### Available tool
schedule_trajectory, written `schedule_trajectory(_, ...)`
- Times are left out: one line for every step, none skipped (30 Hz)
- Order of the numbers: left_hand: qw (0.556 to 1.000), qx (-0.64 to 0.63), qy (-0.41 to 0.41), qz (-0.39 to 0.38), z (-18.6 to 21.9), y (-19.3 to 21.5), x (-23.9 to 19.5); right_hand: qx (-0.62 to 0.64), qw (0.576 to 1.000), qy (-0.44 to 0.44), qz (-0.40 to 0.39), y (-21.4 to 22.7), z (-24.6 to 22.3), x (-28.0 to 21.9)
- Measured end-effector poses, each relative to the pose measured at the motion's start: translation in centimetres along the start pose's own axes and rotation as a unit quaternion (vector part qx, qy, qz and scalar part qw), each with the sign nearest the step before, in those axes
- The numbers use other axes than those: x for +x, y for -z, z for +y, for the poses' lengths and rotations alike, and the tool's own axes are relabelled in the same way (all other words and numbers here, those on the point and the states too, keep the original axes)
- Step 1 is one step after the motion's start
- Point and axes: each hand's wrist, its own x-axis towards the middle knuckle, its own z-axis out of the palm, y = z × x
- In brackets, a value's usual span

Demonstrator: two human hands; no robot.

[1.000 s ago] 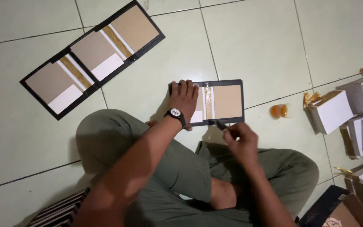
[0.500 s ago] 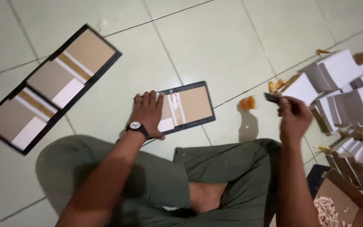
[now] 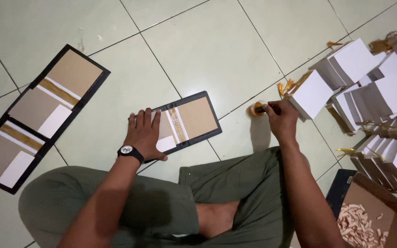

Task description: The person sits on the floor and applies glue to the center strip of rectangular frames using a brush. They dip the brush into a small container of glue and spread it along the designated area of each frame, then place the finished frames aside.

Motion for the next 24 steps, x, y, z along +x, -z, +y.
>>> schedule_trajectory(1.000,0.012,0.004,0.000,0.1,0.2,-0.1,-0.011,1.000,-0.009,-0.005,-0.1,0.5,0.2)
schedule_trajectory(1.000,0.024,0.008,0.001,0.2,0.5,-0.2,-0.021,1.000,-0.017,-0.010,-0.3,0.9,0.4)
schedule_trajectory(1.000,0.025,0.008,0.002,0.2,0.4,-0.3,-0.021,1.000,-0.017,-0.010,-0.1,0.9,0.3)
schedule_trajectory(1.000,0.022,0.009,-0.002,0.2,0.4,-0.3,-0.016,1.000,-0.025,0.005,0.1,0.8,0.3)
schedule_trajectory(1.000,0.019,0.010,-0.006,0.2,0.5,-0.3,-0.010,0.999,-0.032,0.020,0.3,0.8,0.3)
schedule_trajectory(1.000,0.019,0.010,-0.004,0.2,0.4,-0.3,-0.010,0.999,-0.031,0.021,0.7,0.2,0.0)
schedule_trajectory(1.000,0.020,0.009,-0.004,0.2,0.4,-0.3,0.027,0.997,-0.033,0.057,1.1,-0.4,-0.2)
schedule_trajectory(1.000,0.020,0.009,-0.003,0.2,0.3,-0.3,0.063,0.993,-0.034,0.092,1.5,-1.0,-0.4)
schedule_trajectory(1.000,0.019,0.009,-0.002,0.1,0.2,-0.3,0.063,0.993,-0.033,0.092,1.7,-0.9,-0.7)
schedule_trajectory(1.000,0.027,0.008,-0.002,0.1,0.2,-0.4,0.100,0.988,-0.030,0.114,2.1,-0.9,-1.0)
schedule_trajectory(0.999,0.034,0.007,-0.003,0.2,0.1,-0.4,0.136,0.981,-0.027,0.136,2.4,-0.8,-1.3)
schedule_trajectory(0.999,0.034,0.007,-0.002,0.1,0.1,-0.4,0.137,0.981,-0.028,0.137,2.5,-0.4,-1.2)
schedule_trajectory(1.000,0.026,0.008,-0.002,0.2,0.1,-0.4,0.154,0.976,-0.020,0.149,2.6,0.0,-1.2)
schedule_trajectory(1.000,0.017,0.009,0.000,0.2,0.2,-0.4,0.172,0.971,-0.012,0.163,2.7,0.3,-1.1)
schedule_trajectory(1.000,0.019,0.008,0.001,0.1,0.2,-0.4,0.173,0.971,-0.012,0.165,2.8,0.2,-1.3)
schedule_trajectory(1.000,0.015,0.005,0.001,0.1,0.3,-0.5,0.204,0.964,0.002,0.170,2.9,0.0,-1.5)
schedule_trajectory(1.000,0.012,0.002,0.000,0.0,0.3,-0.6,0.235,0.956,0.015,0.175,3.0,-0.1,-1.7)
schedule_trajectory(1.000,0.013,0.001,0.001,0.0,0.2,-0.5,0.236,0.956,0.015,0.176,3.2,-0.3,-1.8)
schedule_trajectory(1.000,0.017,0.002,0.002,0.0,0.0,-0.4,0.261,0.948,0.032,0.182,3.3,-0.4,-1.9)
schedule_trajectory(1.000,0.021,0.002,0.002,-0.1,-0.2,-0.4,0.286,0.938,0.049,0.187,3.4,-0.4,-2.1)
schedule_trajectory(1.000,0.023,0.002,0.001,-0.1,-0.1,-0.4,0.287,0.938,0.048,0.188,3.4,-0.2,-2.0)
schedule_trajectory(1.000,0.018,0.001,0.003,-0.1,0.0,-0.5,0.315,0.927,0.061,0.194,3.4,0.1,-1.8)
schedule_trajectory(1.000,0.013,-0.001,0.005,-0.1,0.1,-0.6,0.342,0.915,0.073,0.200,3.4,0.3,-1.7)
schedule_trajectory(1.000,0.014,-0.001,0.004,-0.1,0.1,-0.4,0.342,0.915,0.072,0.201,3.5,0.2,-1.7)
